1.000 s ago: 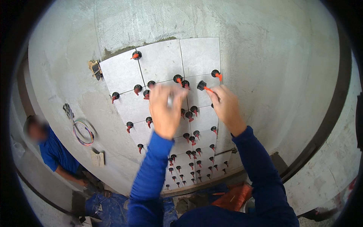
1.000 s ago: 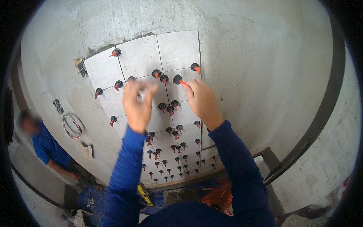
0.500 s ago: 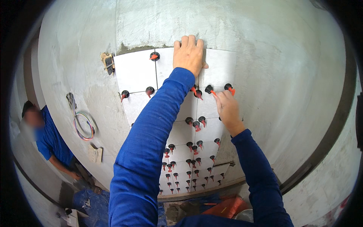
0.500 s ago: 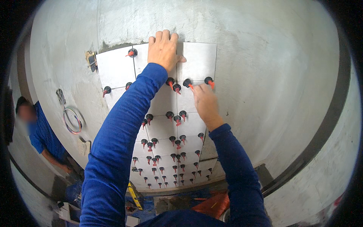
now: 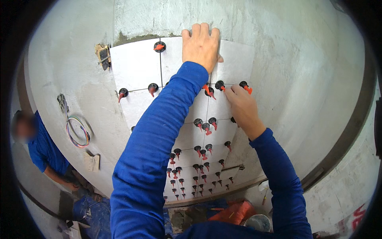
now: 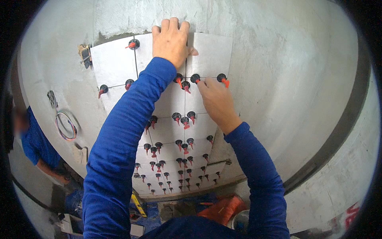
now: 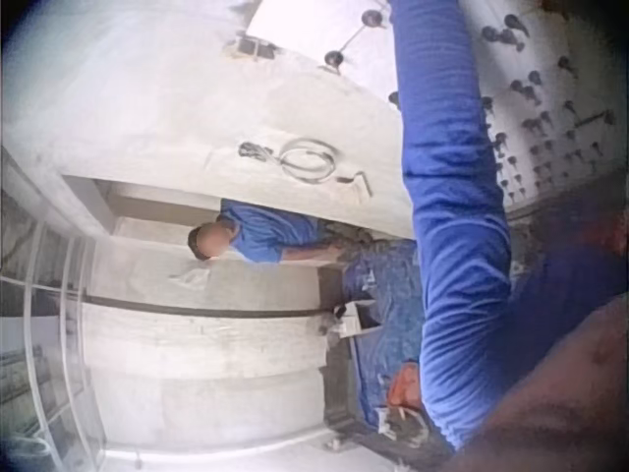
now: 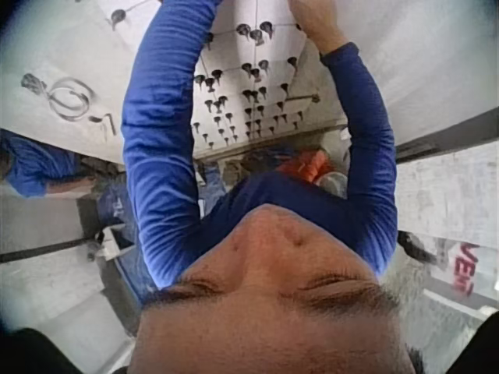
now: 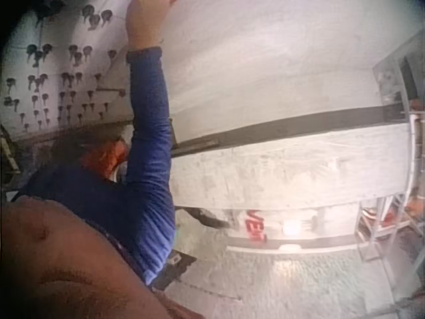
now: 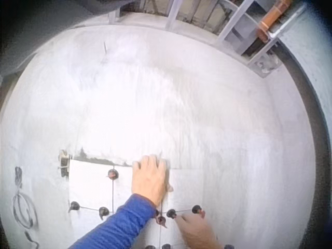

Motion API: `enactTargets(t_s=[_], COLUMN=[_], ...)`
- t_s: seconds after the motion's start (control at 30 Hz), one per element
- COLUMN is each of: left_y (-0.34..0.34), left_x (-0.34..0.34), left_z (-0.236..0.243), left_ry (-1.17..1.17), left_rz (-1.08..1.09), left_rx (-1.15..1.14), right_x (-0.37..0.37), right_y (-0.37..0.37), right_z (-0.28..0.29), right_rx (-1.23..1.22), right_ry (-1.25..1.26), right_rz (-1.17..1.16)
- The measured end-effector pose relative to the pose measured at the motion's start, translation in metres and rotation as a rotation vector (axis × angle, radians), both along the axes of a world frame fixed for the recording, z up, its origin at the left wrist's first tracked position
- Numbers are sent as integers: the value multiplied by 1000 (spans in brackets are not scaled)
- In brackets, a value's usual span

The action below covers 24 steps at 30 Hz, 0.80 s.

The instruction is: The person installs white ceramic tiles on a wall using tile leveling clips and a rubber mallet. They apply adhesive to the back of a tile with a notched trowel, press the tile into place, and tap it to secure it. Another person is visible nearby observing the work.

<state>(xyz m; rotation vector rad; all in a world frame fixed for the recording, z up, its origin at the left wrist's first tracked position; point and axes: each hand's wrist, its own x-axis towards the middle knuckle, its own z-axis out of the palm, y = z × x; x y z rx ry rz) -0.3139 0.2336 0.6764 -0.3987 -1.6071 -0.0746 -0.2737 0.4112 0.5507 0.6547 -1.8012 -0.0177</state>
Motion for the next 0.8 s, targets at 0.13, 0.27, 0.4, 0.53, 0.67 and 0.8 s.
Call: enactTargets(t_s=[0.13,0.27,0.4,0.53,0.67,0.8], left_y=[-1,0,3,5,6,7], left_x=[-1,-3,-5,-7,-6,-2], left_z=[-1,-1,-2,-3,-4,-5], left_ry=[-14,1,-6,-22,-21,-32], left_rz=[-2,40,47,56,70,106], left_rx=[10,10,38,54,56,53], right_x=[2,-5,-9,-15,-19,-18], right_y=[-10,-19,-23,-28,-27,-25], right_z=[14,24,22,17,15,16], right_rx=[65,-9,-224,-476,-599,-601], right_ry=[-89,-116,-250,-465,-561,-571], right_rz=[-121,-164,-152,-82,73,77])
